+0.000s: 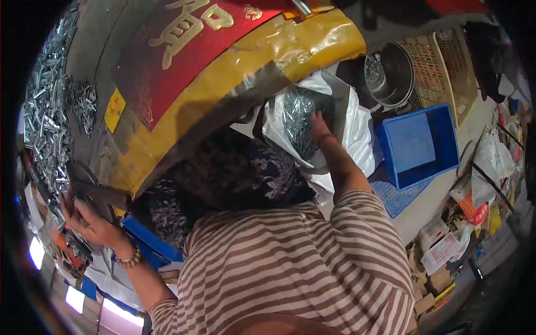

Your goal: The person assembles metal components by inserting pins into metal sleeves, hammering them against a metal plate, and placing the finished pieces into a bin. The person then retrieves metal pins from a bag, piles them onto the workbench, and resumes assembling the components.

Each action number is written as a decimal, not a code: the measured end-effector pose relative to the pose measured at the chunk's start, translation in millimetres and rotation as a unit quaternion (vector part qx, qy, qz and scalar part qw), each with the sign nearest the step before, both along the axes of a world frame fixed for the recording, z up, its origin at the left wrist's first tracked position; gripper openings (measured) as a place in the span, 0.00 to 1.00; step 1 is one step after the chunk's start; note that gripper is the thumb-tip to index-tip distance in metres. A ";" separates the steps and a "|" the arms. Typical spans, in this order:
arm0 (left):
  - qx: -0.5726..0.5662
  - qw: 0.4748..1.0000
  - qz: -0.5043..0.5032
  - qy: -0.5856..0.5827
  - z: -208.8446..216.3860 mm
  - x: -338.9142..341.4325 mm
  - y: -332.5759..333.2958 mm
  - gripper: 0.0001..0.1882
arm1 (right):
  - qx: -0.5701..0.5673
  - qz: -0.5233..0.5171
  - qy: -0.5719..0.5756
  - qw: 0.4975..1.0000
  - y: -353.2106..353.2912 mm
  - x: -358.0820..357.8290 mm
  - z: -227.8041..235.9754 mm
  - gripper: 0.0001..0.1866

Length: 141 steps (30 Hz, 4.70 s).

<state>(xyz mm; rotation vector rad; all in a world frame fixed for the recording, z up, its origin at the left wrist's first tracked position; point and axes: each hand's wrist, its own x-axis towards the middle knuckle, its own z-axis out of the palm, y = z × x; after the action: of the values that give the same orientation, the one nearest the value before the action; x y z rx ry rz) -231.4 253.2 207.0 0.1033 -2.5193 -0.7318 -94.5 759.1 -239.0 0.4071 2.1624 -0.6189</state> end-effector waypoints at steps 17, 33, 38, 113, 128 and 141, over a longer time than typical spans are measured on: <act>-0.061 0.998 0.016 -0.010 -0.1 1.2 -3.3 0.23 | -0.004 0.183 0.012 0.983 14.7 4.1 9.3 0.47; 0.014 0.999 0.030 0.011 -2.8 0.7 2.8 0.21 | -0.082 0.085 0.125 0.985 17.5 25.5 -2.2 0.40; 0.004 1.000 0.031 0.003 -2.2 0.6 1.8 0.21 | 0.008 0.171 0.109 0.979 -4.8 47.8 9.1 0.35; 0.046 0.998 -0.020 0.045 -9.1 -5.9 18.5 0.21 | -0.196 -0.404 0.232 0.863 -9.9 -54.4 153.7 0.23; 0.012 0.998 -0.013 0.068 -9.6 -7.0 23.8 0.20 | -0.379 -0.464 0.227 0.768 -25.6 -77.9 250.8 0.16; 0.041 0.998 -0.014 0.054 -6.5 -5.1 21.8 0.21 | -0.303 -0.471 0.206 0.802 -15.1 -79.8 378.2 0.16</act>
<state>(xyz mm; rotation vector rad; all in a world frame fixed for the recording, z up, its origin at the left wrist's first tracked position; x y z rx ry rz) -236.5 275.1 200.5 0.0561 -2.3943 -0.8286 -174.3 744.0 139.2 1.0691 1.8615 -2.0447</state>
